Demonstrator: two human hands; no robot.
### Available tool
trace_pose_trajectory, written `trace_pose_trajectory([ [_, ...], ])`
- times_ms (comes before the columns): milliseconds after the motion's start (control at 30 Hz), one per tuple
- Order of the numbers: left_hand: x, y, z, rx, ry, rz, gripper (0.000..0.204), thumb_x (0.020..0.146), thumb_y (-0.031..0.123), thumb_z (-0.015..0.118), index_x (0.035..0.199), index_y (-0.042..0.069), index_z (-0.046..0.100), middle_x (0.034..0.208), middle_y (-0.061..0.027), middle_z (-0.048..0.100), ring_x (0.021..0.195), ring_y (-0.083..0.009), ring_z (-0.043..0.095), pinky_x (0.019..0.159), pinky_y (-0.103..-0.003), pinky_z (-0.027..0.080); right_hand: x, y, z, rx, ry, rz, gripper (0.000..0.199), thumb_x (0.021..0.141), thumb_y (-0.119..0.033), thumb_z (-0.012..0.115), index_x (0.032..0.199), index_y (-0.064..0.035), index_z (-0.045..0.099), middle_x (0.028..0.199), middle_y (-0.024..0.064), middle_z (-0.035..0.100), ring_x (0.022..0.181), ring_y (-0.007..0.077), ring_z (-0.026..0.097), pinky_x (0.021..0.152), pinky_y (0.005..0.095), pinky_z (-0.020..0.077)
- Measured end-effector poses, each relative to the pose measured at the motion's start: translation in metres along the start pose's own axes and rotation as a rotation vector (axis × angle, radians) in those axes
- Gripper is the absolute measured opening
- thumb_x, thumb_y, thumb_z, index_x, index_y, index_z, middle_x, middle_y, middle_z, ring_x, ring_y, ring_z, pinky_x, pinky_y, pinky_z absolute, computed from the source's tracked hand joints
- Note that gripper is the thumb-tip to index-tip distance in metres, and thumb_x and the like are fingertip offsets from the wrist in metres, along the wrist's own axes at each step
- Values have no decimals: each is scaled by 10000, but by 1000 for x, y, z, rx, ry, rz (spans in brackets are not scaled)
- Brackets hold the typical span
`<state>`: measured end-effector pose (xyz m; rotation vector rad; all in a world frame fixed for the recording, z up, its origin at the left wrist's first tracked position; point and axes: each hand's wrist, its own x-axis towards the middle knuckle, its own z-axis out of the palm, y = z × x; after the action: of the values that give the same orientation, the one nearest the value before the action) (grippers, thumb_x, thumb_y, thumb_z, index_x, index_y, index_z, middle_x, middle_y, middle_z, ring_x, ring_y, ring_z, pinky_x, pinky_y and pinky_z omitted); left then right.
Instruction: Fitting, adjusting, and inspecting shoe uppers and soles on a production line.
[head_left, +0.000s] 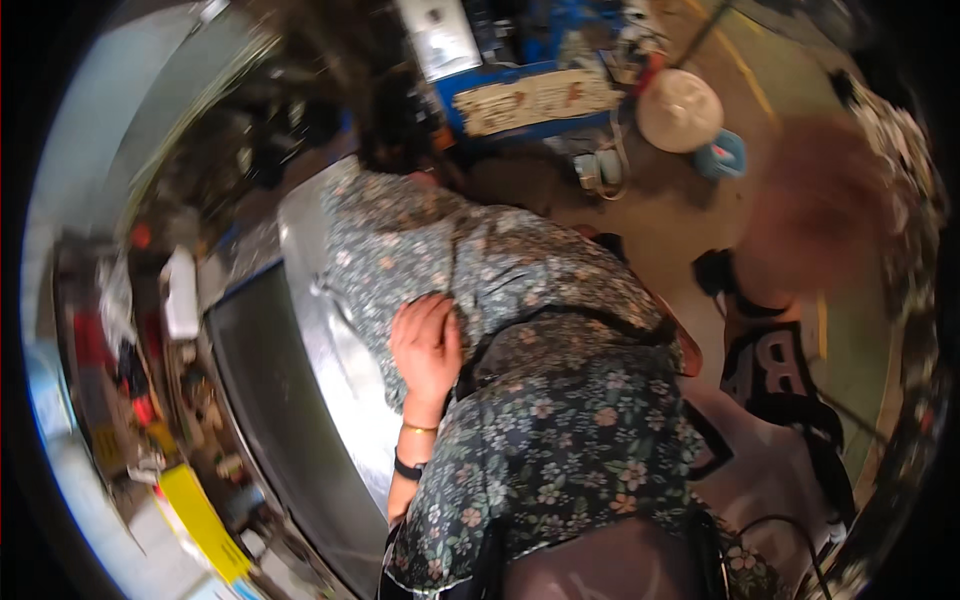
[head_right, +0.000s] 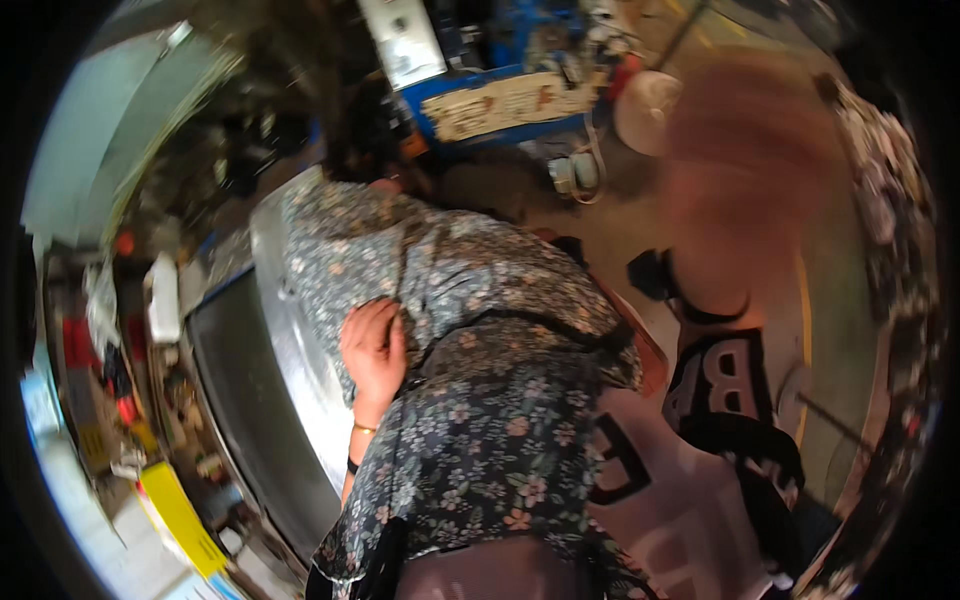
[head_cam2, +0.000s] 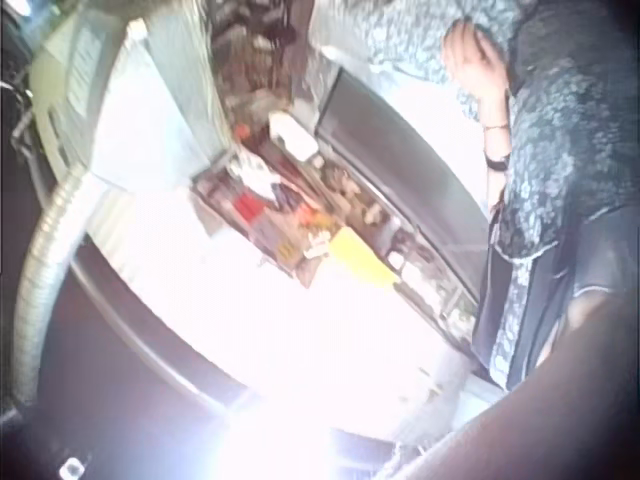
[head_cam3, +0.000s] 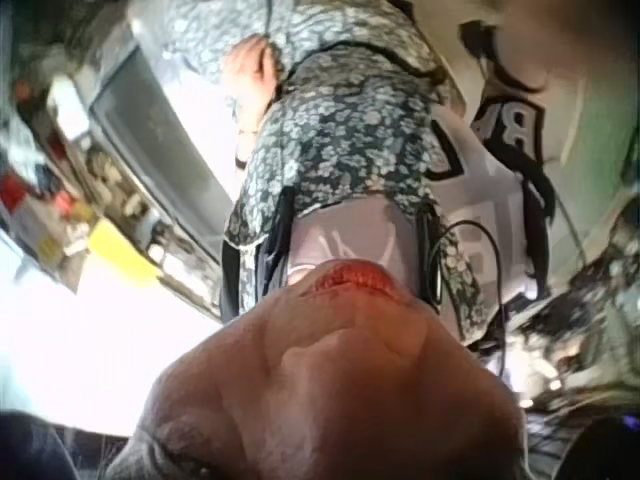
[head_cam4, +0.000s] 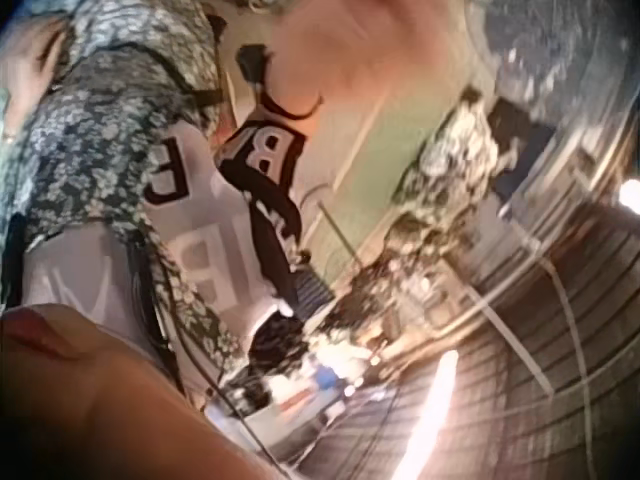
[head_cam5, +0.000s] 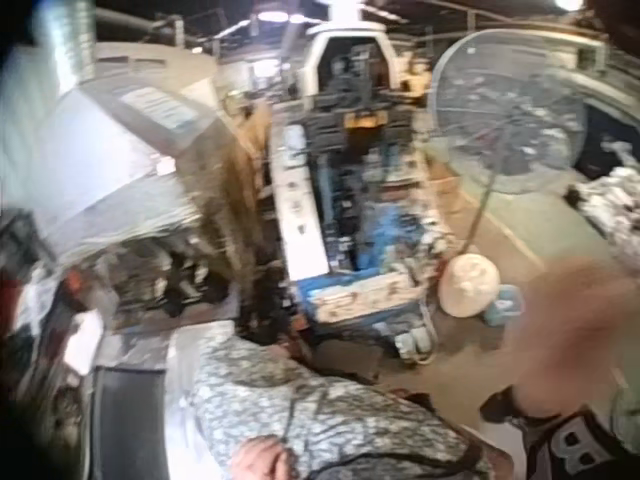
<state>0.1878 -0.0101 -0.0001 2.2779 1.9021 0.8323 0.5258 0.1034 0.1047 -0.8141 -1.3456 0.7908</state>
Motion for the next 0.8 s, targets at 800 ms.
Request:
trace_pose_trajectory([
  [800, 34, -41, 38, -305, -421, 71, 163, 839, 68, 655, 998, 37, 670, 1086, -158, 681, 1005, -333, 643, 884, -398, 501, -329, 131, -64, -1178, -156, 621, 449, 884, -375, 569, 1273, -152, 545, 1064, 80, 619, 936, 286, 608, 773, 417, 487],
])
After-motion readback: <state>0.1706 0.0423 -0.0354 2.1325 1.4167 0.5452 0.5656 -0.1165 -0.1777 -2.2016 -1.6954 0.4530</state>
